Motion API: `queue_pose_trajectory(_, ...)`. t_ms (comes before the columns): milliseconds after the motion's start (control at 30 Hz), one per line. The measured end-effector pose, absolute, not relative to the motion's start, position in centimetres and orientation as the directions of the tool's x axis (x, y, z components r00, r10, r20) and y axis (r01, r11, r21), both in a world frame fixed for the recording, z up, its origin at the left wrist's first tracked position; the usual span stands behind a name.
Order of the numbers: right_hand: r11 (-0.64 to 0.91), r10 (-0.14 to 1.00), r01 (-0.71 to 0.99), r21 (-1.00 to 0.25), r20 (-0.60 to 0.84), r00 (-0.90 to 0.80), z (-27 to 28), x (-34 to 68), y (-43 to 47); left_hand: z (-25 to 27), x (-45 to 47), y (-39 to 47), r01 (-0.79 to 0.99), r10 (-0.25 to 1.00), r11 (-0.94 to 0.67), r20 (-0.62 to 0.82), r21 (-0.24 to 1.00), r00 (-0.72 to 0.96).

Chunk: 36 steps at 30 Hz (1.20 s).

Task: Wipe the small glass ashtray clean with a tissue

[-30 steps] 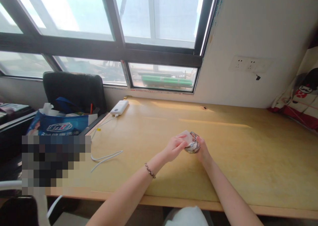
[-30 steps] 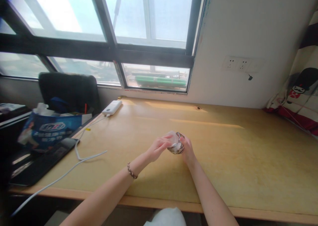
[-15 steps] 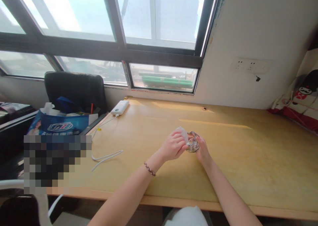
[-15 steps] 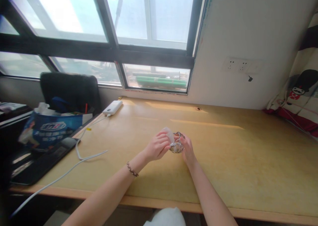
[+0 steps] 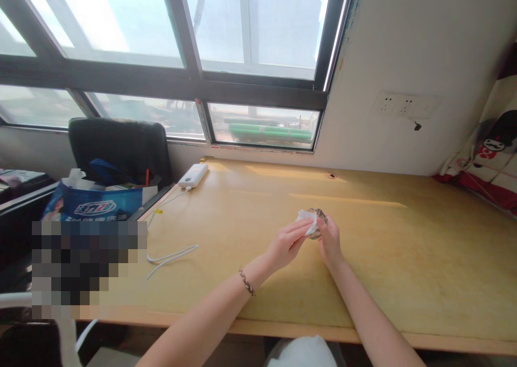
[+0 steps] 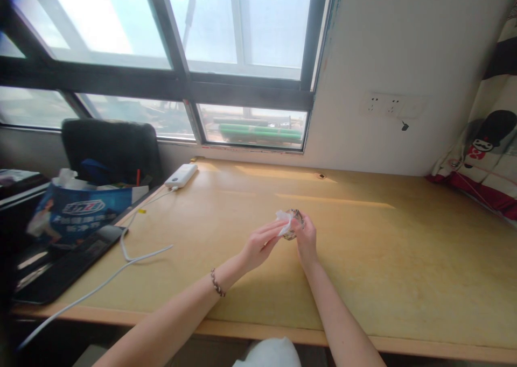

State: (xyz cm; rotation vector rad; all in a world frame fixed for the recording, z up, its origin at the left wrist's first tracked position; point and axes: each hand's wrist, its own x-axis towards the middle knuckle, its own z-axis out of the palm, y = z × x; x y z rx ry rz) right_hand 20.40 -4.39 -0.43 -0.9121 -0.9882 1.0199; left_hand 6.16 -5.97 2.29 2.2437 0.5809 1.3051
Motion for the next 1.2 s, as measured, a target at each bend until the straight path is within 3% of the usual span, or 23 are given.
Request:
queue_pose_trajectory(233,0.278,0.945,-0.214,-0.936,0.228,0.233,-0.8,20.6,-4.4,1.6,5.5,-5.5,0.157,0.412,-0.907,0.746,0.39,0.523)
queue_pose_trajectory(400,0.258,0.96,-0.371,-0.892,0.193,0.202,-0.3,20.5,-4.4,1.5,4.8,-5.3,0.202,0.4,-0.916,0.759,0.346,0.514)
queue_pose_trajectory(533,0.221,0.973,-0.574,-0.788,0.14,0.183,0.2,20.5,-4.3,1.3,4.6,-4.9,0.238,0.446,-0.895,0.74,0.377,0.503)
queue_pose_trajectory(667,0.001,0.999,-0.721,-0.693,0.024,-0.021,0.9,20.7,-4.8,1.3,4.7,-4.7,0.235,0.509,-0.86,0.727,0.453,0.462)
queue_pose_trajectory(800,-0.22,0.957,-0.689,-0.69,-0.016,-0.29,1.3,20.7,-5.5,1.6,5.0,-4.8,0.167,0.608,-0.788,0.704,0.593,0.369)
queue_pose_trajectory(933,-0.341,0.899,-0.62,-0.707,-0.052,-0.435,1.6,20.4,-5.7,2.2,5.0,-5.1,0.082,0.715,-0.669,0.609,0.739,0.343)
queue_pose_trajectory(1033,-0.373,0.886,-0.58,-0.724,-0.093,-0.454,1.6,20.2,-5.7,2.5,4.9,-5.1,0.051,0.752,-0.606,0.552,0.794,0.36)
queue_pose_trajectory(1200,-0.294,0.944,-0.567,-0.769,-0.14,-0.299,1.0,19.6,-5.6,2.4,5.1,-5.1,0.031,0.786,-0.561,0.52,0.828,0.334)
